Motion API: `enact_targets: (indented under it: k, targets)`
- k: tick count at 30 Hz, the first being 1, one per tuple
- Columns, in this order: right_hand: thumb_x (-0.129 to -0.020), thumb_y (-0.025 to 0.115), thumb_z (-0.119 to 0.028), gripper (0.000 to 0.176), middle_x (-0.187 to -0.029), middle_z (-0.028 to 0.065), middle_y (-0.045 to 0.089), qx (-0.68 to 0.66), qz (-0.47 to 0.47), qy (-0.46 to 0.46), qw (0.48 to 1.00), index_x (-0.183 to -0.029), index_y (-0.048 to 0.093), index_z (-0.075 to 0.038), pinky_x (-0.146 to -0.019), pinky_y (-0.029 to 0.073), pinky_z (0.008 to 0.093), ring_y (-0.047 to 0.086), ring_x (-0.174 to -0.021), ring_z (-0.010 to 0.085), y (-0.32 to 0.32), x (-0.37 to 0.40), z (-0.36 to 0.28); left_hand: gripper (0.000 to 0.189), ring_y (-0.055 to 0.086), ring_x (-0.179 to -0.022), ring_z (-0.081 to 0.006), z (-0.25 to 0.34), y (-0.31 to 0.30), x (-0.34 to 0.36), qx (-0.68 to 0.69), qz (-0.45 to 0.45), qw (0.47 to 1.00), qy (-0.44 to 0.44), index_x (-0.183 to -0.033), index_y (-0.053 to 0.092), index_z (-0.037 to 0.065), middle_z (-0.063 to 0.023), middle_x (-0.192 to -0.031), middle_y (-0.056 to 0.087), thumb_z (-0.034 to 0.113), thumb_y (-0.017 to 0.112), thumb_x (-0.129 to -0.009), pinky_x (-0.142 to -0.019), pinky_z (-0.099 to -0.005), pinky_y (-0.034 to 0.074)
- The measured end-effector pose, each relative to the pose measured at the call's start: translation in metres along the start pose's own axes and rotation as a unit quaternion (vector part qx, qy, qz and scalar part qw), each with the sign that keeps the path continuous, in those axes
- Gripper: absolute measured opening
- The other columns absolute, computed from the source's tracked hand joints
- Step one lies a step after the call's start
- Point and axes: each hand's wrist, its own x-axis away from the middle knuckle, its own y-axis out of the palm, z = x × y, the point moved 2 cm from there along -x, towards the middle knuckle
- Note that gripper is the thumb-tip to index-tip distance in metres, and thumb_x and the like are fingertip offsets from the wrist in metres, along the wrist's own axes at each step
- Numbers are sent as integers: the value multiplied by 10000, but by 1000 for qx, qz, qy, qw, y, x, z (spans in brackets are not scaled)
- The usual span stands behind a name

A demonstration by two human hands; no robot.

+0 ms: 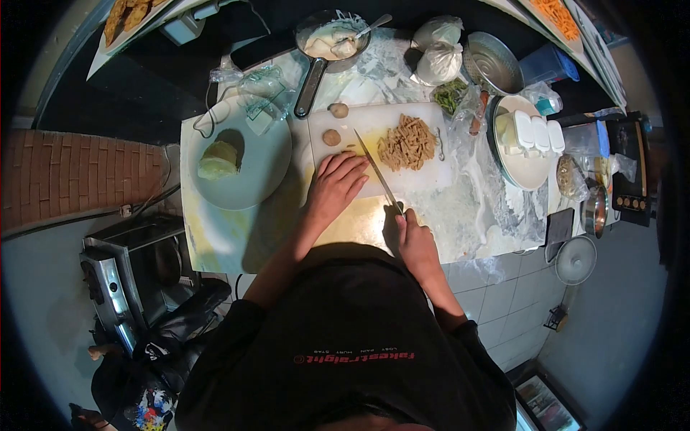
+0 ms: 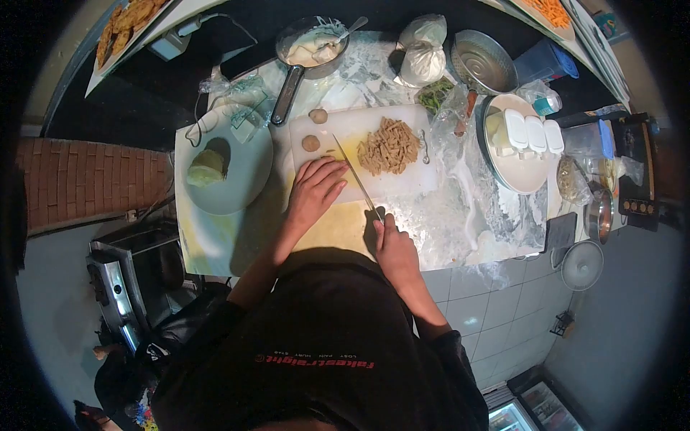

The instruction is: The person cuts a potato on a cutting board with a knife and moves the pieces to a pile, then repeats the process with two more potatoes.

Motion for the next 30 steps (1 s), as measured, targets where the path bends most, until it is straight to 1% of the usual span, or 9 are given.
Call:
enact_targets:
  k: [9,15,19,21,23,24,27,29,30]
  targets:
    - [-1071,399,-321,330,-762,302,660,-22,-27,-3,999,-1096,486,-4,-626,521,589,644,-729,513,-1,-8,0,316,571,-1196,-234,-1,1,0,-1,1,1000,1,-1174,699,59,-35,-1211,673,176,694,-880,-1038,-397,407]
    - [-1067,401,-337,348,-742,297,661,-4,-10,-10,1000,-1114,496,-6,-619,527,587,648,-734,515,4,-15,7,311,574,-1190,-230,6,-1,2,-5,-1,1000,6,-1163,697,53,-39,-1206,673,178,698,-878,-1040,-402,403]
    - [-1067,401,-352,363,-731,296,658,14,6,-6,1000,-1116,508,-8,-615,527,589,646,-724,517,1,-11,4,311,581,-1179,-229,13,-2,2,-45,3,999,-4,-1151,690,48,-49,-1190,674,177,706,-869,-1039,-406,402]
    - [-1065,408,-372,379,-725,295,657,-13,34,11,999,-1116,520,-13,-614,528,590,647,-712,515,0,-14,16,284,582,-1170,-229,12,3,-6,-42,17,999,-8,-1119,692,45,-54,-1179,674,173,708,-866,-1030,-405,405]
    - [-1062,421,-368,374,-698,302,643,-31,45,7,998,-1103,531,-12,-606,517,595,637,-698,521,-1,-9,20,212,588,-1110,-252,13,7,-11,-10,17,1000,5,-1038,687,46,-64,-1111,667,140,709,-850,-998,-408,415]
    - [-1062,427,-357,366,-684,306,634,-48,49,-1,998,-1093,535,-9,-600,509,598,630,-695,525,-2,-7,19,212,588,-1110,-252,13,10,-14,-10,15,1000,10,-1038,687,46,-64,-1111,667,140,709,-850,-998,-408,415]
    - [-1061,436,-339,353,-665,314,618,-81,59,-6,995,-1072,542,-2,-590,493,603,618,-689,533,-7,-2,17,139,575,-1060,-237,9,16,-24,9,1,1000,11,-953,677,62,-52,-1029,639,138,697,-839,-974,-378,421]
    - [-1060,439,-331,349,-660,318,612,-97,62,-4,993,-1061,545,1,-586,486,605,612,-685,537,-7,0,15,126,575,-992,-293,7,17,-31,26,23,999,20,-907,630,54,-79,-963,605,69,707,-809,-910,-416,430]
    - [-1060,440,-333,351,-667,316,616,-100,59,2,993,-1055,545,2,-586,487,602,613,-685,535,-7,1,16,126,575,-992,-293,7,14,-33,24,20,999,21,-907,630,54,-79,-963,605,69,707,-809,-910,-416,430]
